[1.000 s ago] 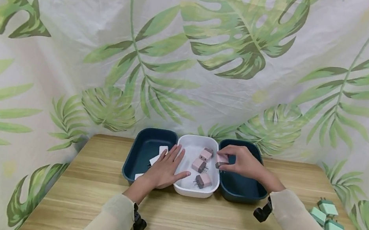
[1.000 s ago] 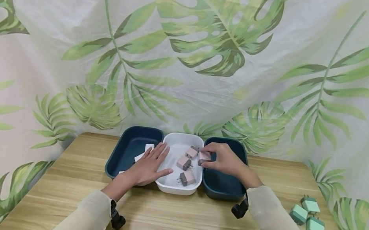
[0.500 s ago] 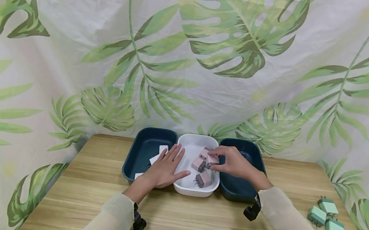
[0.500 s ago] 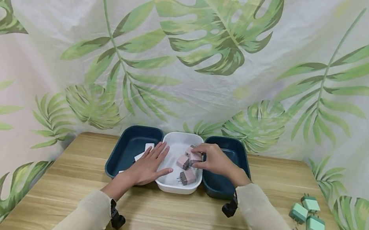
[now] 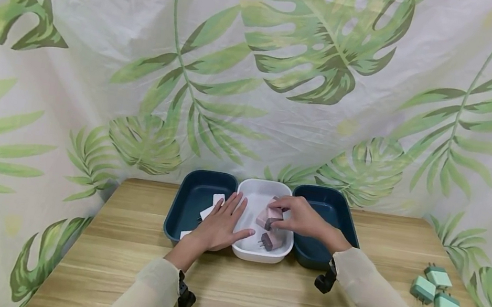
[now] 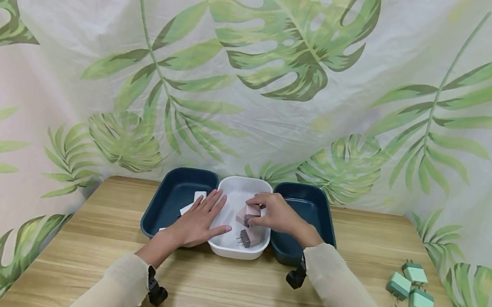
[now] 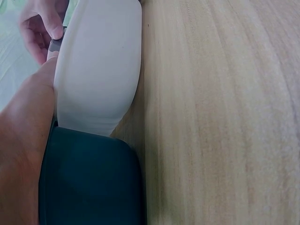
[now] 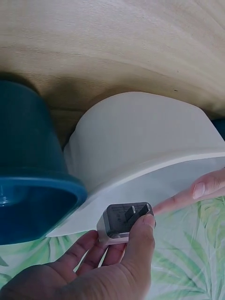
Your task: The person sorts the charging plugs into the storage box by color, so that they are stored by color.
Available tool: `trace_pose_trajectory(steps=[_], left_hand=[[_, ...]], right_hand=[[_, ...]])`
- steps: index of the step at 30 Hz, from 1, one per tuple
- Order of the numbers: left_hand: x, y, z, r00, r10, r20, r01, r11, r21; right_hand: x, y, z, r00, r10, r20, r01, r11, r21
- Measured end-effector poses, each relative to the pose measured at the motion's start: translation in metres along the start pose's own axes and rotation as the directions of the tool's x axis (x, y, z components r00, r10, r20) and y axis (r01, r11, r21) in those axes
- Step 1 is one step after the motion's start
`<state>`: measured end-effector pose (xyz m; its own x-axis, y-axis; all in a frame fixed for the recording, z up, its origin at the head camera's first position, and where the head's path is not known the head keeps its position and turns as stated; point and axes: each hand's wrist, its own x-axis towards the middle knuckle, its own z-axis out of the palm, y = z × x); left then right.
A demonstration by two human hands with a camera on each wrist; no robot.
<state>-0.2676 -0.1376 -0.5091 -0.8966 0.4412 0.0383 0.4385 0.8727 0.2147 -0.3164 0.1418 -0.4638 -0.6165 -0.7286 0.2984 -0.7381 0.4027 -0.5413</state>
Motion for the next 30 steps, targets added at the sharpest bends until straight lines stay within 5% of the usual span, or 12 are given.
trace_pose_trajectory(steps=[30], left_hand=[[-0.001,0.001,-0.002,1.0,0.008,0.001,-0.008,1.0,0.006]], right_hand=[[0.016,0.0,0.033,0.999,0.034,-0.017,-0.033,0.999,0.043]])
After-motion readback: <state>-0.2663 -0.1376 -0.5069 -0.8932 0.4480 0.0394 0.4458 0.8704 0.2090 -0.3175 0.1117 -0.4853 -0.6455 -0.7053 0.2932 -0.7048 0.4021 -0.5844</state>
